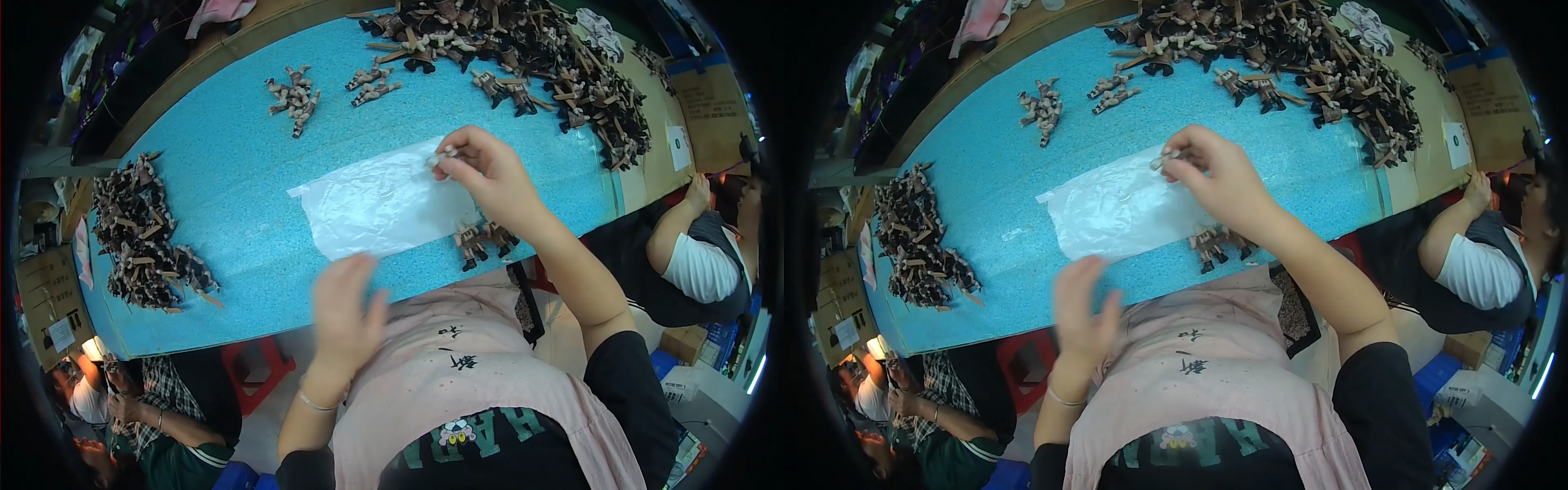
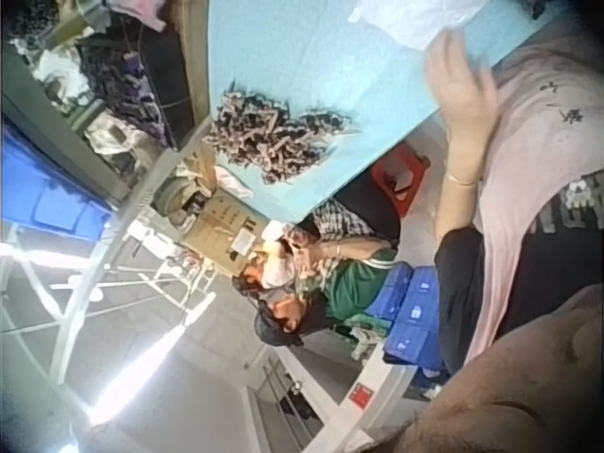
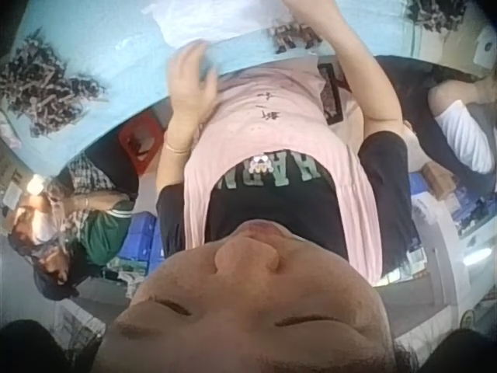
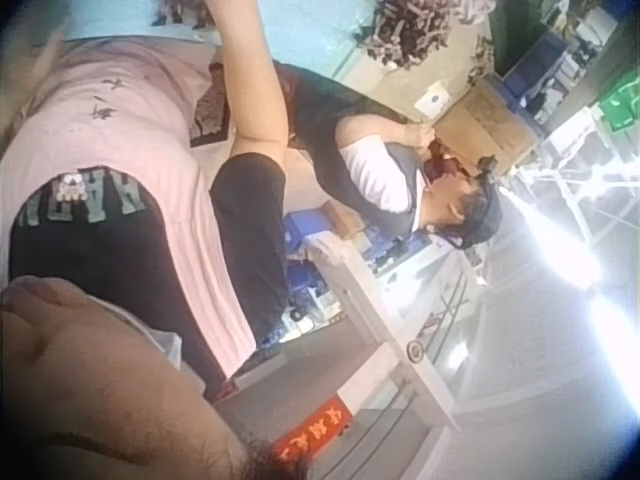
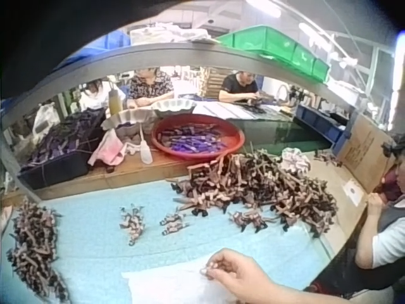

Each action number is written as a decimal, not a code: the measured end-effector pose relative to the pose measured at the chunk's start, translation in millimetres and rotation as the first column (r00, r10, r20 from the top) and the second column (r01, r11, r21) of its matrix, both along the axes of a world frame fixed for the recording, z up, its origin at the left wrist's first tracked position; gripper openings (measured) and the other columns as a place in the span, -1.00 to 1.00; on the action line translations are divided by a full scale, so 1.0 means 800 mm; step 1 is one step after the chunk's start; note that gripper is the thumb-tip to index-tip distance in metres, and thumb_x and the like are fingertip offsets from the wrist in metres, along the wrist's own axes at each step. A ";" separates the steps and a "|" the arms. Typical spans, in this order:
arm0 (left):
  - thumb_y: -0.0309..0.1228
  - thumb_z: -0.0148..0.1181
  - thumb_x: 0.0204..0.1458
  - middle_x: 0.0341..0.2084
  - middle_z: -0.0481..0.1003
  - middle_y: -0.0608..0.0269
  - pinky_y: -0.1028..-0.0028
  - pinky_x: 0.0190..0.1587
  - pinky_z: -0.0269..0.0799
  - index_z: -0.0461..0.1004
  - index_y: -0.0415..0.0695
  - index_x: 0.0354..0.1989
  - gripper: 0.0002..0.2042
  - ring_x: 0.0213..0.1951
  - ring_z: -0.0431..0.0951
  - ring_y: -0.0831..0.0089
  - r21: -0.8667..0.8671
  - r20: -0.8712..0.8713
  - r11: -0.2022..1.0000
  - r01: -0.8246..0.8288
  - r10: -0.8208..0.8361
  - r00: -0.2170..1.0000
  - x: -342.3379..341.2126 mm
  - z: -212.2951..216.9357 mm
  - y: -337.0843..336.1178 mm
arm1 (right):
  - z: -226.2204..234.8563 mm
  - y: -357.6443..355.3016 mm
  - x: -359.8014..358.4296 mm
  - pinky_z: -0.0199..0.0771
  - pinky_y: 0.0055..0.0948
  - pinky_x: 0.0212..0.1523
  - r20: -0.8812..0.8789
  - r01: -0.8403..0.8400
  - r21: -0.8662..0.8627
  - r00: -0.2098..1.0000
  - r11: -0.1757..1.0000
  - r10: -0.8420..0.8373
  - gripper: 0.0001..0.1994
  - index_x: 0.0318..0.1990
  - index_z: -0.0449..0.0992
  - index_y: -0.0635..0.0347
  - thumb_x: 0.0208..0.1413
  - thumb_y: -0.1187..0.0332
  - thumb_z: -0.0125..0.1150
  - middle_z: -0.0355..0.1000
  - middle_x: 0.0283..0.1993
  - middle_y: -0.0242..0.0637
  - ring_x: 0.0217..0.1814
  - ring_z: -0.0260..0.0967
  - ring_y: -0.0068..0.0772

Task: The person assembles miniature figurines by applying glue from a bottle onto the figure bodies and attaching small limbs and parts to them by hand.

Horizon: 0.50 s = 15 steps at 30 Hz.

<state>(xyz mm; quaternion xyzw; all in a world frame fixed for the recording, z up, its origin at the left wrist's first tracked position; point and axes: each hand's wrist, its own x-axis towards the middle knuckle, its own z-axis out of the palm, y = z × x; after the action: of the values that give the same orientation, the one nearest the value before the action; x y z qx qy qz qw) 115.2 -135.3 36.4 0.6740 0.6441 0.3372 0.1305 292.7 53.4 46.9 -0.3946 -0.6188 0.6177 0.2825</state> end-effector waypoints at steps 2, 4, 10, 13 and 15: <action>-0.45 0.26 -0.19 -0.05 0.35 -0.05 0.21 0.00 0.26 0.31 -0.28 0.02 -0.49 -0.02 0.35 0.06 -0.047 0.075 0.984 0.175 -0.171 0.982 0.041 0.005 0.025 | 0.007 0.001 0.018 0.35 -0.58 -0.27 0.001 0.000 -0.040 1.000 0.999 0.000 -0.85 -0.15 0.36 0.33 0.16 0.47 0.03 0.43 -0.30 -0.30 -0.26 0.38 -0.56; -0.43 0.28 -0.20 -0.04 0.34 -0.04 0.21 -0.01 0.26 0.29 -0.28 0.04 -0.45 -0.02 0.35 0.06 -0.055 0.097 0.972 0.230 -0.224 0.970 0.068 0.003 0.046 | 0.009 0.000 0.034 0.33 -0.60 -0.29 0.027 0.019 -0.127 1.000 0.992 -0.015 -0.82 -0.11 0.39 0.31 0.18 0.43 0.00 0.42 -0.31 -0.33 -0.30 0.34 -0.61; -0.50 0.30 -0.25 -0.02 0.35 -0.02 0.23 -0.01 0.29 0.26 -0.27 0.06 -0.40 -0.03 0.37 0.06 0.015 0.094 0.972 0.234 -0.234 0.968 0.087 -0.017 0.063 | 0.012 -0.020 0.066 0.32 -0.62 -0.28 -0.057 0.092 -0.260 0.992 0.961 -0.110 -0.74 -0.04 0.43 0.31 0.23 0.35 -0.08 0.43 -0.30 -0.37 -0.33 0.30 -0.64; -0.55 0.29 -0.25 -0.04 0.36 -0.05 0.25 -0.01 0.32 0.26 -0.29 0.05 -0.42 -0.04 0.39 0.03 -0.014 0.149 0.984 0.179 -0.175 0.973 0.073 -0.012 0.048 | 0.010 -0.034 0.068 0.34 -0.62 -0.22 -0.042 0.086 -0.300 0.994 0.950 -0.104 -0.72 -0.03 0.44 0.31 0.25 0.35 -0.10 0.43 -0.28 -0.37 -0.29 0.31 -0.63; -0.57 0.29 -0.24 -0.09 0.38 -0.05 0.25 -0.05 0.36 0.28 -0.30 0.04 -0.44 -0.10 0.43 0.02 -0.031 0.228 0.994 0.105 -0.095 0.969 0.057 -0.008 0.034 | 0.014 -0.048 0.061 0.34 -0.61 -0.17 -0.014 0.047 -0.273 0.999 0.961 -0.053 -0.72 -0.02 0.44 0.30 0.25 0.36 -0.10 0.44 -0.28 -0.36 -0.26 0.33 -0.62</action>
<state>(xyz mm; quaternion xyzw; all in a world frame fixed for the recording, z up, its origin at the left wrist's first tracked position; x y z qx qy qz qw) 160.5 -108.1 30.1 0.6600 0.5973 0.3909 0.2341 341.6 15.3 58.0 -0.4387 -0.5148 0.6938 0.2473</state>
